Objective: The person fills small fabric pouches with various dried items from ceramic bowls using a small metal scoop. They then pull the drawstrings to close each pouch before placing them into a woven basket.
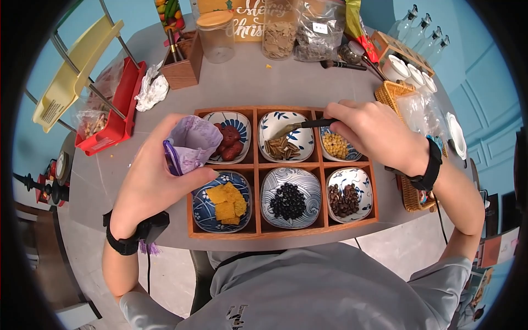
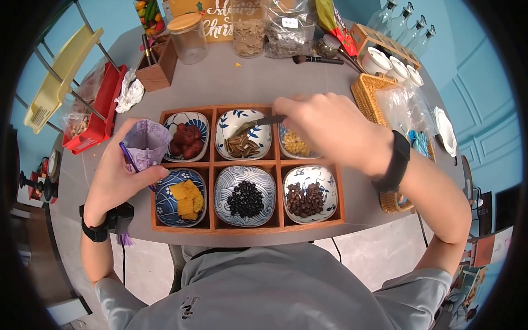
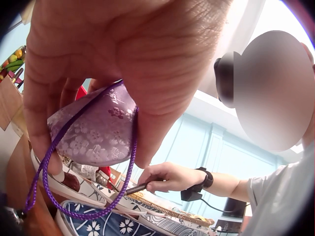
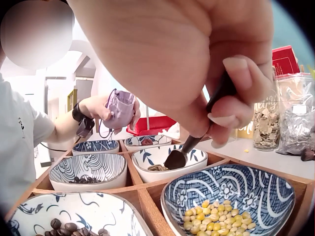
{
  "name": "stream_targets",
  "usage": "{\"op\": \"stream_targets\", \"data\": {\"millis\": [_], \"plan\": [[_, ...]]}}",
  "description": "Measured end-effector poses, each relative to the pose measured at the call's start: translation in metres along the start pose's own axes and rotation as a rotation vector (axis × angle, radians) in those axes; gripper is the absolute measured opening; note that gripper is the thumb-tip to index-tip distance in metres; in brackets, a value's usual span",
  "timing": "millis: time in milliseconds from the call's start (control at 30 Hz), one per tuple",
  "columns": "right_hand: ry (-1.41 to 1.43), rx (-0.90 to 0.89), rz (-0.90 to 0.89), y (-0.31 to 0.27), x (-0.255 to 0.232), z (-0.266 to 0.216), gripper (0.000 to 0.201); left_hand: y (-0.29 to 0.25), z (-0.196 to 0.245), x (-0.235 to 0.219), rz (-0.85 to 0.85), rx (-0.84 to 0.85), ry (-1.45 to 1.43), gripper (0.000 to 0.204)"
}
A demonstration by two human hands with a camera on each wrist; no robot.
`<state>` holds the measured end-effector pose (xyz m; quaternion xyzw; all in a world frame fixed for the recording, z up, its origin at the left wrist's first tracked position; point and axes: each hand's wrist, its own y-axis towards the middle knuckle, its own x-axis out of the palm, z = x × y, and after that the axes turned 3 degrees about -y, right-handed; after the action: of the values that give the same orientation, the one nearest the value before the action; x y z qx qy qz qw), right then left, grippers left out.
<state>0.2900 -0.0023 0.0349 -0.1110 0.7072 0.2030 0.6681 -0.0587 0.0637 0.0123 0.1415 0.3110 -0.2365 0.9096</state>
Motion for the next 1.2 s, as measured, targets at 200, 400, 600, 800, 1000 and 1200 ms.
{"op": "stream_targets", "data": {"millis": [200,400,600,800,1000,1200], "plan": [[0.145,0.069,-0.180,0.002,-0.006,0.008,0.015,-0.001,0.000,-0.001,0.013,0.015,0.029,0.061],[0.338,0.130,-0.382,0.016,-0.014,0.012,0.020,-0.002,0.000,-0.001,0.005,0.005,-0.001,0.062],[0.477,0.200,-0.509,0.020,-0.011,0.016,0.026,-0.001,-0.002,-0.004,-0.023,-0.032,-0.089,0.067],[0.475,0.313,-0.502,0.021,-0.005,0.017,0.030,-0.001,-0.002,-0.003,-0.023,-0.063,-0.181,0.067],[0.483,0.260,-0.509,0.023,-0.006,0.020,0.029,-0.001,-0.003,-0.003,-0.024,-0.040,-0.166,0.066],[0.531,0.318,-0.566,0.023,-0.004,0.025,0.029,-0.001,-0.002,-0.004,-0.030,-0.038,-0.123,0.067]]}}
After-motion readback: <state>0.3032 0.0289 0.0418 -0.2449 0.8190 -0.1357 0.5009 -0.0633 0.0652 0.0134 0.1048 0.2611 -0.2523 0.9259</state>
